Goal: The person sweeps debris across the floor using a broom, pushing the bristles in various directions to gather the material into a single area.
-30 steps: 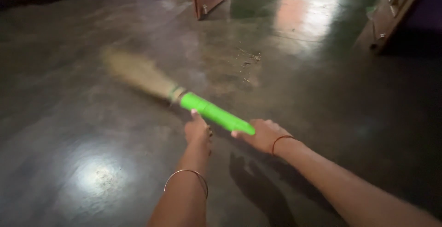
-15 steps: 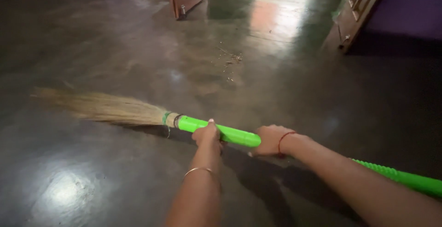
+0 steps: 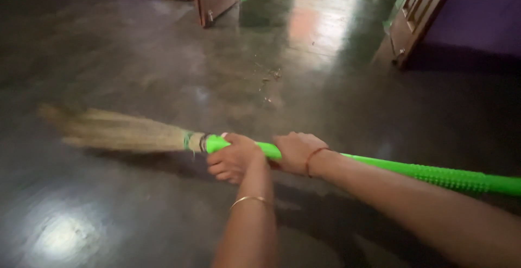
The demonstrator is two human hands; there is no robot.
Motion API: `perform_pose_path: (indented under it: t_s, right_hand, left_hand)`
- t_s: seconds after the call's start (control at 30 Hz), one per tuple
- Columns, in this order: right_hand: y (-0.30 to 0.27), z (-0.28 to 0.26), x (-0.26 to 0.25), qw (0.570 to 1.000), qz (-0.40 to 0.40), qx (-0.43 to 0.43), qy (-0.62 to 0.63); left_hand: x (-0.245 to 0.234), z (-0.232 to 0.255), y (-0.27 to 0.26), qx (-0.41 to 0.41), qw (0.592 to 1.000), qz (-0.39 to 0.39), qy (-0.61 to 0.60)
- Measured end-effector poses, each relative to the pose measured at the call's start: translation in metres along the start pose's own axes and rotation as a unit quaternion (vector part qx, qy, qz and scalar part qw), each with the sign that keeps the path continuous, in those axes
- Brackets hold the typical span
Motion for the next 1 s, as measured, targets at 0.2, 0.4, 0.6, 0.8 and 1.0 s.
perform_pose_path:
  t_s: [0.2,0.4,0.6,0.8,1.0]
  right_hand:
    - [-0.047,0.079,0.036,0.997,-0.05,-0.018,-0.049]
    - [-0.082,0.21,0.05,0.994,-0.022,0.096,-0.036]
    - [-0.068,0.26,0.025,0.977,0.043,0.206,0.042]
    - [-0.062,0.232,0.005,0.983,0.084,0.138,0.084]
    - [-0.083,0.216,0.013,0.999,-0.012,-0.021,0.029]
  left_hand:
    - [0.008,-0.024,-0.019,0.033,0.996,0.043,0.068]
    - [0.074,-0.04,-0.044,0.03,0.984,-0.145,0.099]
    - [0.061,-0.02,-0.055,0.087,0.974,-0.188,0.09]
    - [0.028,-0.016,-0.077,0.072,0.987,-0.141,0.041]
    - [0.036,-0.018,-0.109,0.105,0.992,-0.067,0.036]
Point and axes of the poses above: each hand's wrist, its own y-axis towards the middle knuckle, its own x-axis out of the palm, z = x × y, the point moved 9 cm from there along y, towards the middle knuckle, and after that the axes turned 7 degrees about -x, right-handed, at the moved point
